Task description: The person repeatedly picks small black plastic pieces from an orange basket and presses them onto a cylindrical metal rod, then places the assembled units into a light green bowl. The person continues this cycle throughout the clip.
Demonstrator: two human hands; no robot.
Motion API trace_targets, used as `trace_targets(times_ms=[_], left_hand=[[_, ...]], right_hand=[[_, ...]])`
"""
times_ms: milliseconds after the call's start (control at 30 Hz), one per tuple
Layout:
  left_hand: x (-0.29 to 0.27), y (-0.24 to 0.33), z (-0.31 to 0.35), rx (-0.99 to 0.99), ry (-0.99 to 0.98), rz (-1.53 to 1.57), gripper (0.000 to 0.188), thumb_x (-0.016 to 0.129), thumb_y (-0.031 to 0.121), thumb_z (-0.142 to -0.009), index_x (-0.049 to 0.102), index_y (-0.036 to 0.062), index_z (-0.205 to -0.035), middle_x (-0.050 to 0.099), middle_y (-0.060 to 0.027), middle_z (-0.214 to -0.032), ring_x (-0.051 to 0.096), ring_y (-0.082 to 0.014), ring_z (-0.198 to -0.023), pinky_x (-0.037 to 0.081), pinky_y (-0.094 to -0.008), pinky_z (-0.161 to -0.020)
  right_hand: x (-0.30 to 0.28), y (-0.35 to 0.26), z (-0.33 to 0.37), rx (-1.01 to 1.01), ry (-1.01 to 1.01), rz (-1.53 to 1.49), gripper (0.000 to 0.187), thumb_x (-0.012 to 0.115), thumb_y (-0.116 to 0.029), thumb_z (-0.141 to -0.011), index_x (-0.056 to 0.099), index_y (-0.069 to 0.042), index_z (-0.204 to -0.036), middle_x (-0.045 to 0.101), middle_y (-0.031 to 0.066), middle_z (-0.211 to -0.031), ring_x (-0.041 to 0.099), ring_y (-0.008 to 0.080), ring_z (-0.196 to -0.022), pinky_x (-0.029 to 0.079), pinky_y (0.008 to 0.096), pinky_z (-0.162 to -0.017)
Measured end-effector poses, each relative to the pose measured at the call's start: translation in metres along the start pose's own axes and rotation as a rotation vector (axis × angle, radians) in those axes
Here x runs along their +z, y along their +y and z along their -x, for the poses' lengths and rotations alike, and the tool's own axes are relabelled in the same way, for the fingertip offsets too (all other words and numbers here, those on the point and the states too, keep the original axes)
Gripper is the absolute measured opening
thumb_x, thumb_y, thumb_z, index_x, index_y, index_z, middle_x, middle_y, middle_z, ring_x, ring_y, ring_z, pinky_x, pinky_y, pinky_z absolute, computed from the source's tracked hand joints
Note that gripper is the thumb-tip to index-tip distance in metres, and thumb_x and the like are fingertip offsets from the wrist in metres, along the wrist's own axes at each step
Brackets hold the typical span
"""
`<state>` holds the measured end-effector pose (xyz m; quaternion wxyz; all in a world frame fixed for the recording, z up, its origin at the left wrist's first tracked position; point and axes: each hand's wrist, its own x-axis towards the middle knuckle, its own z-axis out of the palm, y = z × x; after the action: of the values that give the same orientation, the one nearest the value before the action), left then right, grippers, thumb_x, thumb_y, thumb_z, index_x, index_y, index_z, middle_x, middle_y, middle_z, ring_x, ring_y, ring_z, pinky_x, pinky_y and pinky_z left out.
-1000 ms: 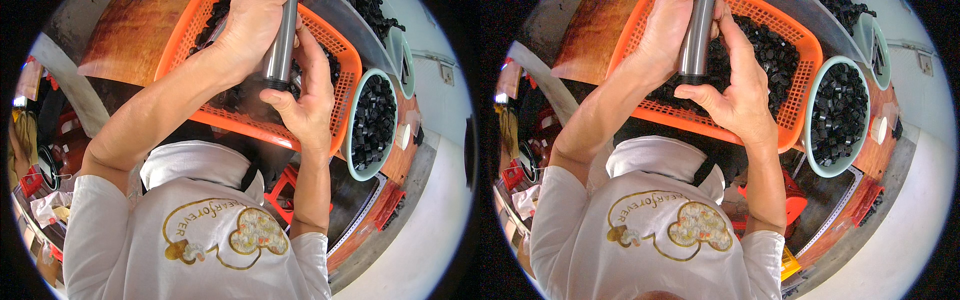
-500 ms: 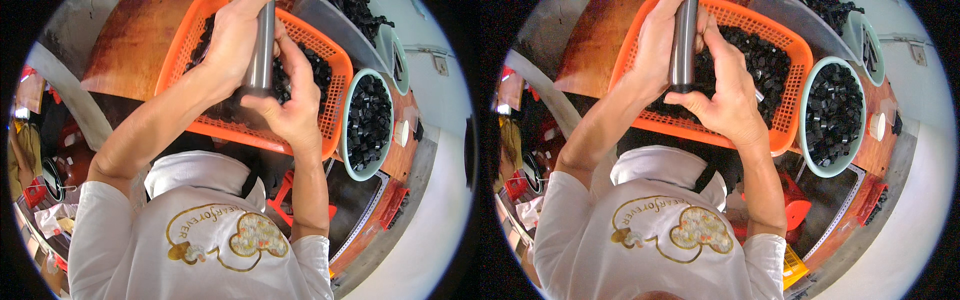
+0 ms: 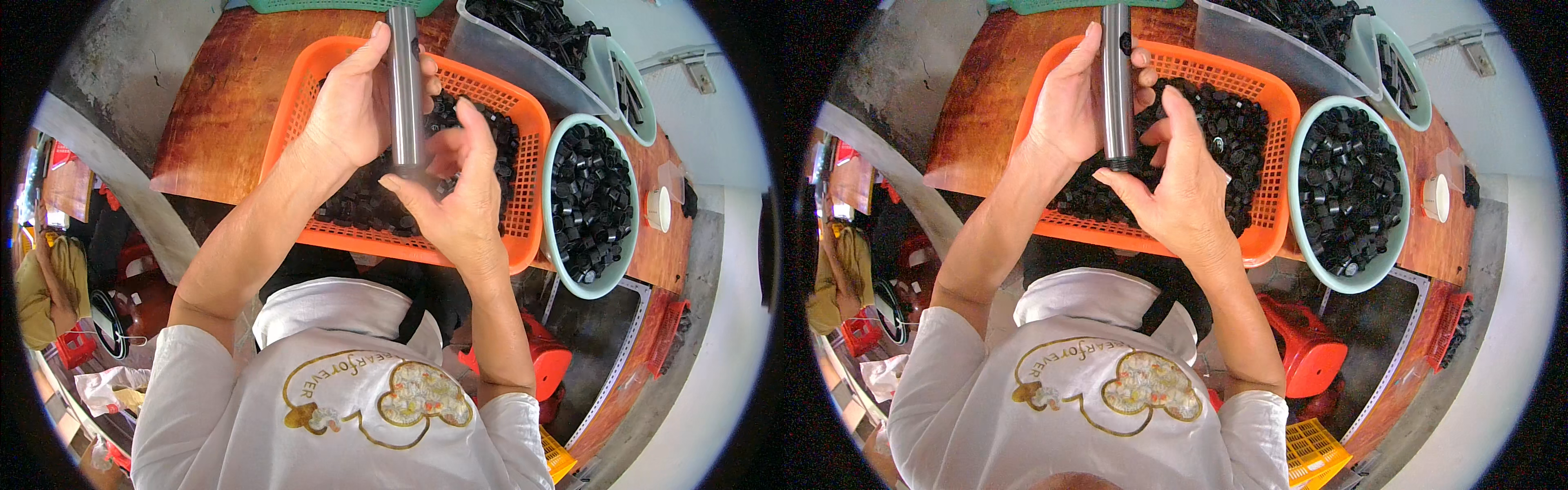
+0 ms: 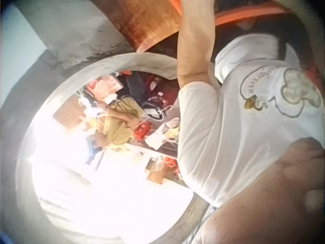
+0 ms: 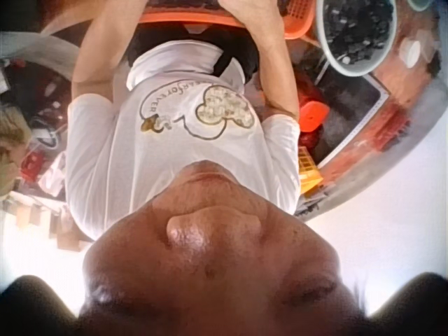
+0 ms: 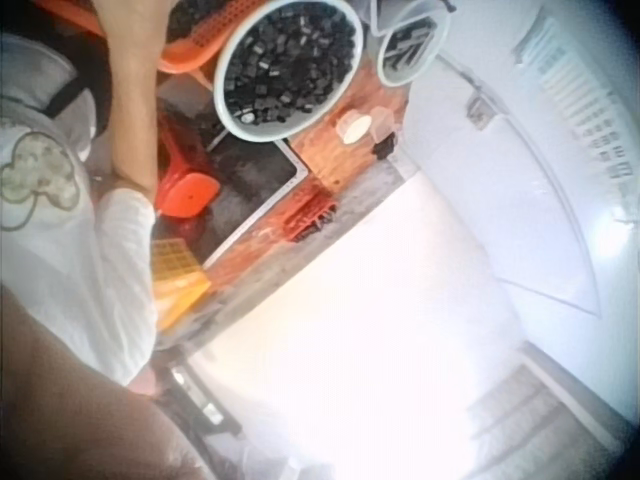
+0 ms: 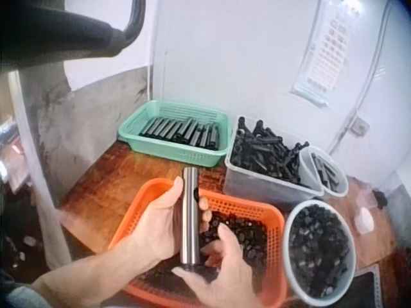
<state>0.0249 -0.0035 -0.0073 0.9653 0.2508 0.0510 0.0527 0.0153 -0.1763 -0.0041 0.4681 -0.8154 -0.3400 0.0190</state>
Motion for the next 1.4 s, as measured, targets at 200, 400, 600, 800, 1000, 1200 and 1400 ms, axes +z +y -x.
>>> trace_targets(times_ms=[200, 400, 600, 800, 1000, 1200, 1400], left_hand=[[-0.004, -0.001, -0.003, -0.123, -0.144, 0.115, 0.043, 0.042, 0.044, -0.105, 0.060, 0.0057, -0.106, 0.062, -0.0067, -0.087, 0.055, -0.0184, -0.074, 0.048, -0.0300, -0.066], [-0.004, -0.002, -0.003, -0.108, -0.121, 0.077, 0.045, 0.041, 0.044, -0.106, 0.060, 0.0032, -0.109, 0.062, -0.0081, -0.087, 0.056, -0.0188, -0.073, 0.051, -0.0326, -0.067], [0.006, -0.005, -0.002, -0.060, 0.175, 0.007, 0.049, 0.045, 0.053, -0.102, 0.059, 0.0070, -0.107, 0.060, -0.0068, -0.074, 0.056, -0.0212, -0.055, 0.049, -0.0305, -0.052], [-0.001, 0.015, -0.003, 0.110, 0.315, -0.130, 0.046, 0.042, 0.051, -0.103, 0.058, 0.0092, -0.095, 0.060, -0.0033, -0.072, 0.057, -0.0188, -0.059, 0.048, -0.0312, -0.051], [-0.011, 0.020, -0.004, 0.098, 0.283, -0.060, 0.044, 0.040, 0.050, -0.104, 0.056, 0.0098, -0.094, 0.059, -0.0025, -0.074, 0.058, -0.0194, -0.060, 0.049, -0.0328, -0.051], [-0.012, 0.020, -0.004, 0.066, 0.291, -0.106, 0.046, 0.041, 0.051, -0.103, 0.057, 0.0096, -0.093, 0.059, -0.0030, -0.073, 0.058, -0.0200, -0.060, 0.049, -0.0328, -0.051], [-0.016, 0.018, -0.004, -0.037, 0.229, -0.117, 0.044, 0.045, 0.049, -0.103, 0.060, 0.0088, -0.094, 0.062, -0.0051, -0.074, 0.059, -0.0219, -0.060, 0.049, -0.0332, -0.052]], right_hand=[[0.008, 0.002, 0.000, -0.204, -0.017, -0.061, 0.086, 0.082, -0.016, -0.080, 0.030, -0.001, -0.146, 0.068, 0.0203, -0.106, 0.071, 0.0315, -0.096, 0.057, 0.0390, -0.082], [0.011, 0.005, -0.002, -0.266, 0.024, 0.006, 0.083, 0.082, -0.016, -0.079, 0.033, -0.001, -0.144, 0.068, 0.0201, -0.105, 0.072, 0.0334, -0.091, 0.058, 0.0394, -0.078], [0.007, 0.007, -0.004, -0.202, 0.000, -0.038, 0.078, 0.081, -0.013, -0.080, 0.037, -0.001, -0.143, 0.066, 0.0157, -0.100, 0.068, 0.0232, -0.076, 0.056, 0.0331, -0.068], [-0.037, 0.027, -0.015, -0.112, 0.311, -0.297, 0.043, 0.070, -0.010, -0.093, 0.051, 0.002, -0.130, 0.065, 0.0068, -0.093, 0.061, 0.0094, -0.073, 0.053, 0.0238, -0.063], [-0.074, 0.049, -0.027, 0.010, 0.325, -0.061, 0.021, 0.066, -0.010, -0.095, 0.063, 0.000, -0.113, 0.067, 0.0091, -0.091, 0.064, 0.0157, -0.072, 0.054, 0.0290, -0.067], [-0.076, 0.074, -0.059, -0.057, -0.084, 0.739, 0.019, 0.060, -0.012, -0.091, 0.069, -0.001, -0.104, 0.069, 0.0208, -0.097, 0.067, 0.0365, -0.087, 0.053, 0.0424, -0.078], [-0.053, 0.081, -0.061, 0.118, -0.220, 0.762, 0.020, 0.063, -0.016, -0.090, 0.070, -0.005, -0.106, 0.069, 0.0203, -0.106, 0.065, 0.0393, -0.102, 0.052, 0.0476, -0.087]])
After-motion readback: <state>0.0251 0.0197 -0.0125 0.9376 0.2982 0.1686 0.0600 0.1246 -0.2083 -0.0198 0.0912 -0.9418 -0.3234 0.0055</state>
